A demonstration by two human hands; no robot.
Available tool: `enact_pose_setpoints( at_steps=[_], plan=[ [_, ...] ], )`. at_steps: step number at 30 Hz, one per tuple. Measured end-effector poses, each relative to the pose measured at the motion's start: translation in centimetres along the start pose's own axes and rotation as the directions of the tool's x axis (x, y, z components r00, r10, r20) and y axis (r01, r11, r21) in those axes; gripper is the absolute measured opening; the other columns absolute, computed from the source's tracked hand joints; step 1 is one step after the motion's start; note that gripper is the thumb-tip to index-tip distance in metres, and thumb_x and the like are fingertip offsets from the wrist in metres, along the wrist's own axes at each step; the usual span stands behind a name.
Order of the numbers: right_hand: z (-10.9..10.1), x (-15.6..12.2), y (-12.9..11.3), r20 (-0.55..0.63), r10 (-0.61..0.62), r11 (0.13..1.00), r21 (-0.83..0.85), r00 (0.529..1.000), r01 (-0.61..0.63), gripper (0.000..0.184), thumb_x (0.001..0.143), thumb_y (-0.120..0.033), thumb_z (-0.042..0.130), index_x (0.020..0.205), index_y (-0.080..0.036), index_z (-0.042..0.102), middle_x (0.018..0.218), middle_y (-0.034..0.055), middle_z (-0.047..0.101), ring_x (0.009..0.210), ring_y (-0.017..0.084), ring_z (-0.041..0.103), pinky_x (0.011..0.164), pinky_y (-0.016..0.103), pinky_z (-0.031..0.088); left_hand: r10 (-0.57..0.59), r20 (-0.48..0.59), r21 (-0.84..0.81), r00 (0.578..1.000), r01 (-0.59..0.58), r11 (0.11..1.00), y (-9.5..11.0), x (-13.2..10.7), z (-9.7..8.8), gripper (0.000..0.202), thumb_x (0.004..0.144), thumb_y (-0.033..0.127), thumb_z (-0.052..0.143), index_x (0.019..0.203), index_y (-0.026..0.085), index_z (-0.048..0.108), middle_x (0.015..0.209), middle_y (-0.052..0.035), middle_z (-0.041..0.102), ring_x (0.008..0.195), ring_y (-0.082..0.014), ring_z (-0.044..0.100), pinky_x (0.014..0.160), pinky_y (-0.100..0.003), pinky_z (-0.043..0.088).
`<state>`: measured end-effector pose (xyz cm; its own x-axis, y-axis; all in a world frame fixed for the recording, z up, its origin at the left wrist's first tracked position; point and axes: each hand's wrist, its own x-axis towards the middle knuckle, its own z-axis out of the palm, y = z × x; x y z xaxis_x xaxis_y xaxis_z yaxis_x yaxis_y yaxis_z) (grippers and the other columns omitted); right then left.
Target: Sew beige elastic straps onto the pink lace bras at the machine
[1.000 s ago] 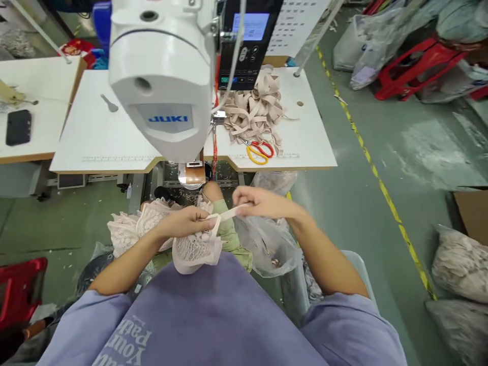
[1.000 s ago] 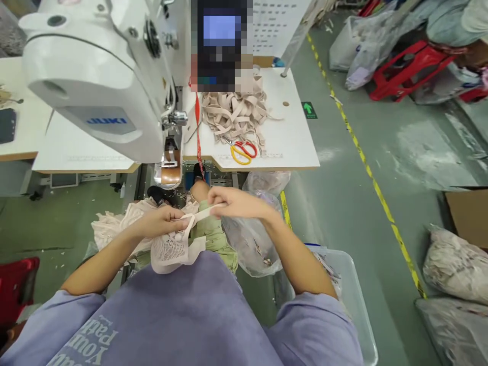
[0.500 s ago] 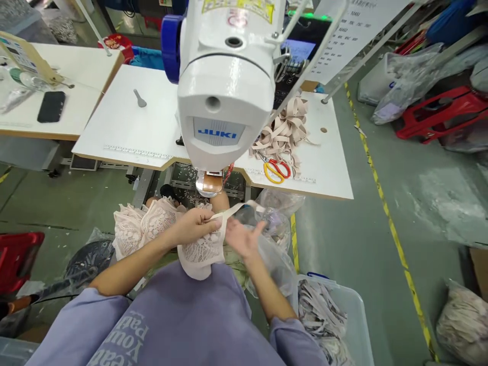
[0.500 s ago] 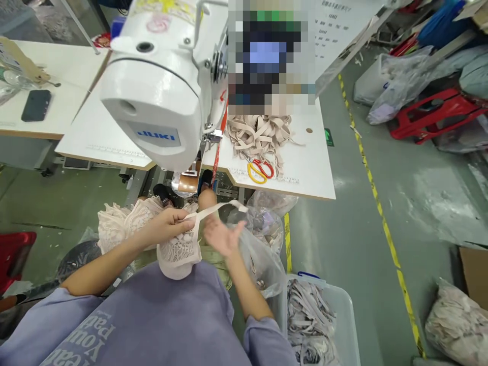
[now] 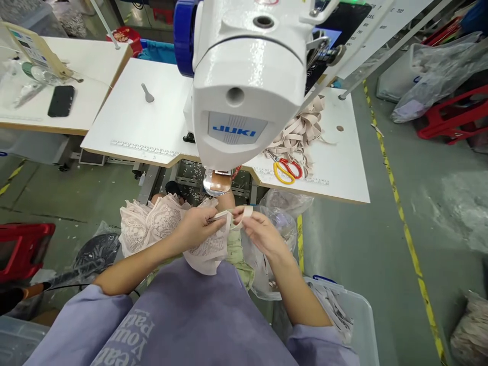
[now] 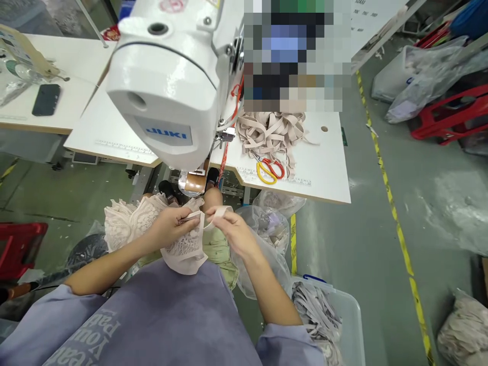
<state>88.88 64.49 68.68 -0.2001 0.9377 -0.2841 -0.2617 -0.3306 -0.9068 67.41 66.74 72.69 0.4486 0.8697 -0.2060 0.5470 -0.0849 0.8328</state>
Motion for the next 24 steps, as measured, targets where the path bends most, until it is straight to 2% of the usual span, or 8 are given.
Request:
enact_pose_setpoints(
  at_steps=[3,7,10,15,17,20,22,24],
  plan=[
    [1.3,-0.4,-1.4,0.153,-0.050,0.969,-0.230,0.987,0.085,0.023,0.089,-0.047,0.071,0.096,-0.027,0.081,0.121,0.0059,0.069,0.111,0.024,0.063,0.097,0.037,0.050,-0.014,0.005,0.052,1.000,0.014,0.999,0.1,0.1,0.1,0.038,0.092,0.037,0.055,0.063,0.019,0.040,0.056,0.0049,0.039,0.056,-0.0109,0.037,0.054,-0.026,0.022],
    [2.8,-0.9,-2.9,0.124,-0.194,0.894,-0.385,0.973,0.227,0.020,0.093,-0.043,0.068,0.099,-0.030,0.082,0.103,0.0054,0.075,0.100,0.024,0.066,0.087,0.036,0.052,0.171,-0.024,0.062,0.985,-0.169,0.984,0.5,0.1,-0.6,0.028,0.087,0.027,0.058,0.064,0.018,0.045,0.067,0.0006,0.052,0.068,-0.0145,0.050,0.064,-0.027,0.035],
    [2.9,-0.4,-3.2,0.120,-0.235,0.919,-0.296,0.965,0.261,0.018,0.091,-0.042,0.070,0.095,-0.030,0.083,0.098,0.0050,0.075,0.094,0.023,0.067,0.084,0.035,0.053,0.352,-0.086,-0.003,0.932,-0.354,0.935,0.3,-0.3,-0.8,0.025,0.091,0.033,0.060,0.073,0.018,0.053,0.098,-0.0083,0.064,0.095,-0.0207,0.058,0.082,-0.032,0.044],
    [1.8,2.7,-3.4,0.114,-0.135,0.978,-0.144,0.984,0.151,0.023,0.086,-0.048,0.075,0.091,-0.026,0.082,0.095,0.0040,0.075,0.091,0.021,0.067,0.085,0.034,0.053,0.277,-0.233,0.016,0.932,-0.281,0.960,-1.2,-0.3,0.4,0.024,0.099,0.040,0.051,0.094,0.017,0.056,0.070,0.0010,0.057,0.058,-0.0121,0.051,0.056,-0.023,0.039],
    [1.3,4.2,-4.0,0.106,-0.033,0.990,-0.133,0.994,0.047,0.033,0.083,-0.054,0.076,0.094,-0.023,0.081,0.091,0.0049,0.074,0.084,0.020,0.066,0.079,0.033,0.054,0.337,-0.280,0.127,0.899,-0.313,0.941,-1.7,0.3,0.3,0.026,0.101,0.037,0.048,0.114,0.016,0.057,0.073,0.0007,0.061,0.059,-0.0121,0.055,0.057,-0.022,0.041],
    [0.4,6.2,-5.2,0.063,-0.013,0.992,-0.123,0.998,0.021,0.041,0.082,-0.059,0.073,0.099,-0.022,0.080,0.083,0.0034,0.069,0.073,0.015,0.061,0.069,0.029,0.055,0.492,-0.203,0.341,0.847,-0.409,0.846,-1.9,1.4,-1.1,0.030,0.104,0.027,0.042,0.124,0.020,0.063,0.069,0.0009,0.063,0.060,-0.0128,0.058,0.057,-0.022,0.041],
    [-0.3,7.3,-5.7,0.036,-0.042,0.986,-0.158,0.998,0.047,0.040,0.081,-0.059,0.073,0.096,-0.022,0.079,0.075,0.0012,0.065,0.067,0.013,0.058,0.065,0.026,0.053,0.483,-0.206,0.380,0.851,-0.385,0.841,-1.7,2.0,-2.3,0.031,0.103,0.023,0.043,0.123,0.021,0.067,0.074,-0.0003,0.069,0.063,-0.0132,0.063,0.057,-0.022,0.044],
    [-0.8,8.5,-5.8,0.010,-0.068,0.977,-0.204,0.998,0.068,0.038,0.079,-0.058,0.075,0.089,-0.021,0.077,0.067,-0.0006,0.061,0.061,0.012,0.055,0.060,0.025,0.051,0.388,-0.239,0.294,0.890,-0.314,0.903,-1.3,2.4,-3.2,0.031,0.102,0.023,0.048,0.125,0.021,0.069,0.095,-0.0032,0.077,0.078,-0.0152,0.071,0.066,-0.022,0.051]
  ],
)
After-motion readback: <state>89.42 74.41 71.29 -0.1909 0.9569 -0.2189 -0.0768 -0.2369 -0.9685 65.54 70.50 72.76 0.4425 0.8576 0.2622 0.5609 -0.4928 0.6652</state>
